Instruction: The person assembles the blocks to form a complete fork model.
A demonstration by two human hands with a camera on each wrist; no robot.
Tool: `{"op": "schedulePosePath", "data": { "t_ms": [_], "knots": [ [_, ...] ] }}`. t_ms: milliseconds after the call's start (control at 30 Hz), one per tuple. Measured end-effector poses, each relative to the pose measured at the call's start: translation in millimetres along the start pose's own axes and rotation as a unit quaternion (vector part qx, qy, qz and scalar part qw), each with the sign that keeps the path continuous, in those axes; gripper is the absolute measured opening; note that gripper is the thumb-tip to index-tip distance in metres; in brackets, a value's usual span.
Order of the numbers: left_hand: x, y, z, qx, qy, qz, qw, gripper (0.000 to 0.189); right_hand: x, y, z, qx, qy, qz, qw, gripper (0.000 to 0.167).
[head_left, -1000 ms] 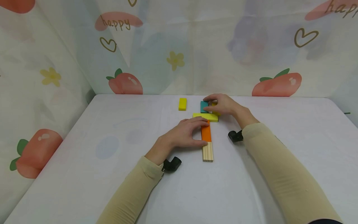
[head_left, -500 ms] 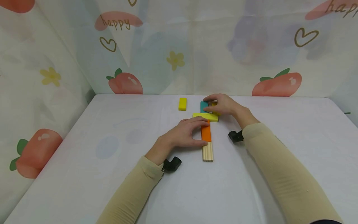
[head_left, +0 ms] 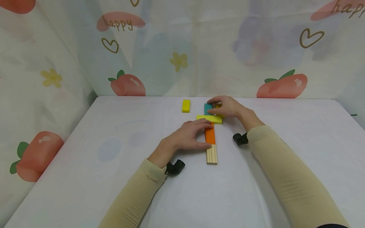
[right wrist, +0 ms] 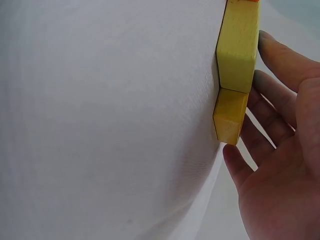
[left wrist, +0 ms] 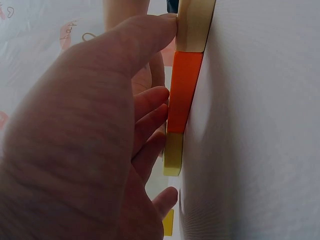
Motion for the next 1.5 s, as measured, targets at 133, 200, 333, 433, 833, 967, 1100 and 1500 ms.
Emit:
{"op": "schedulePosePath", "data": {
  "t_ms": [133, 200, 333, 433, 833, 967, 1100, 1500],
  "knots": [
    [-0.1, 0.5, 0.3, 0.003, -0.003, 0.004, 1.0, 0.064, 0, 0, -0.4, -0.001, 0.0, -0.001, 1.0, 0.054],
    [-0.4, 0.7, 0.6, 0.005, -0.005, 0.005, 1.0, 0.064, 0, 0, -0.7, -0.001, -0.001, -0.001, 1.0, 0.054],
    [-1.4, 0.5, 1.2, 0.008, -0.01, 0.004, 0.9999, 0.065, 1, 0, -1.2, -0.002, -0.003, -0.003, 1.0, 0.054],
    [-1.9, 0.4, 1.5, 0.008, -0.011, 0.003, 0.9999, 0.065, 1, 0, -1.2, -0.001, -0.004, -0.004, 1.0, 0.054],
    [-1.7, 0.8, 1.6, 0.005, -0.009, 0.011, 0.9999, 0.064, 2, -1, -2.6, -0.007, -0.006, 0.0, 1.0, 0.054],
    [-1.3, 1.2, 1.5, 0.002, -0.005, 0.015, 0.9999, 0.063, 2, -2, -4.0, -0.007, -0.007, -0.001, 1.0, 0.055],
    [-0.2, 1.6, 0.9, -0.001, 0.001, 0.016, 0.9999, 0.062, 3, -2, -5.9, -0.004, -0.006, -0.003, 1.0, 0.057],
    [3.2, -0.6, 0.6, 0.007, 0.03, 0.006, 0.9995, 0.059, 11, -4, -16.8, 0.013, 0.01, -0.009, 0.9998, 0.055]
  ]
}}
Point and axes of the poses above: each hand's wrist, its own z-axis towards the middle knuckle, its own x-axis out of the back of the hand, y = z × x, the point moved 7 cm from there along z, towards the middle knuckle, and after that the axes turned 15 degrees about z, right-handed, at the moved point
